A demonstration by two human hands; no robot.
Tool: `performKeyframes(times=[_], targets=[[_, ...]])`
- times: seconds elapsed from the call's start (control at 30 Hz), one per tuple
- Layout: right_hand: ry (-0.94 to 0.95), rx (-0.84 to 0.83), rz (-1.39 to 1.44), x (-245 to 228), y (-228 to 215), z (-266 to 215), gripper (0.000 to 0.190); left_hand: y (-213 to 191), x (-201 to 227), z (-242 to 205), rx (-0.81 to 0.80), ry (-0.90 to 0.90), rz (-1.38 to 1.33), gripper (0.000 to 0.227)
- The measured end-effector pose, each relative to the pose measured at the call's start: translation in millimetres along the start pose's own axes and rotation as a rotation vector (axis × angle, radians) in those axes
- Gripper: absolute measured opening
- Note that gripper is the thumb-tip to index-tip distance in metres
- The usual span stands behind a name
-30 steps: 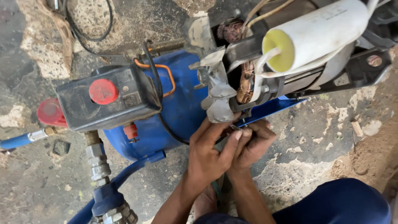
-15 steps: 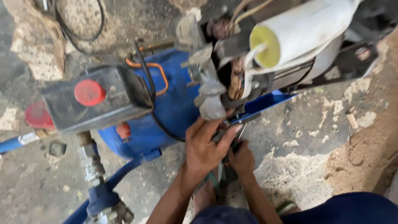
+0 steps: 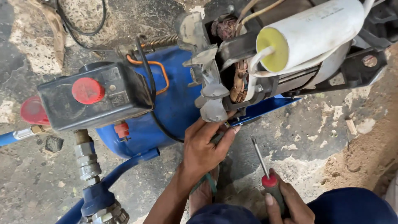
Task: Repairing an air compressor by disassembling the motor housing using a screwdriver
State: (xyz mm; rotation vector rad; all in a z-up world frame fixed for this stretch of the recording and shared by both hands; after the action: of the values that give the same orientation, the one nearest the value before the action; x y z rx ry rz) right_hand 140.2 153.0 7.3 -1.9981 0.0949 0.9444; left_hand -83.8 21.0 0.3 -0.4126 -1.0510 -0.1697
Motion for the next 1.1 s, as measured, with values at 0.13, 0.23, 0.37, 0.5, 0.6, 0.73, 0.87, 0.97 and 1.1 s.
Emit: performKeyframes(times=[0.13, 0.23, 0.37, 0.5, 0.6, 0.73, 0.87, 0.97, 1.1], targets=[[-0.036, 0.061, -0.020, -15, 2, 6, 0.047, 0, -4, -2, 0.001, 0.002, -0.025, 0.037], [-0.116, 0.071, -0.009, -24, 2, 8, 0.047, 3, -7, -3, -0.003, 0.006, -0.041, 0.037], [-0.156, 0.053, 0.009, -26, 6, 9, 0.048, 3, -12, -4, 0.011, 0.026, -0.050, 0.039], [-0.108, 0.037, 0.002, -23, 10, 10, 0.047, 1, -11, -1, 0.012, 0.050, -0.036, 0.035], [-0.094, 0.025, 0.017, -26, 13, 9, 0.047, 2, -12, -2, 0.022, 0.053, -0.044, 0.035], [-0.025, -0.003, 0.059, -18, 15, 11, 0.046, 2, -13, 0, -0.001, 0.063, -0.078, 0.038], [0.236, -0.109, 0.186, 30, 15, 13, 0.046, 1, -13, -1, -0.023, 0.075, -0.042, 0.038], [0.148, -0.129, 0.275, 16, 14, 11, 0.043, 0, -11, -1, -0.007, 0.088, -0.062, 0.037], [-0.034, -0.011, -0.003, -36, 12, 4, 0.046, -6, 9, -13, 0.047, 0.072, 0.031, 0.028]])
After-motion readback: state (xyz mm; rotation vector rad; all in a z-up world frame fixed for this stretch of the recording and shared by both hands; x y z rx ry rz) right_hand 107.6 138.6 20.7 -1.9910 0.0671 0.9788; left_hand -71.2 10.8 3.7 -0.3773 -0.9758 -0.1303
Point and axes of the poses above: each hand's wrist, its own z-axis towards the middle knuckle, its own y-axis out of the palm, x = y × z, the point moved 7 cm from there along z, towards the middle knuckle, and after that the axes turned 13 degrees about y, right-handed, at the moved point
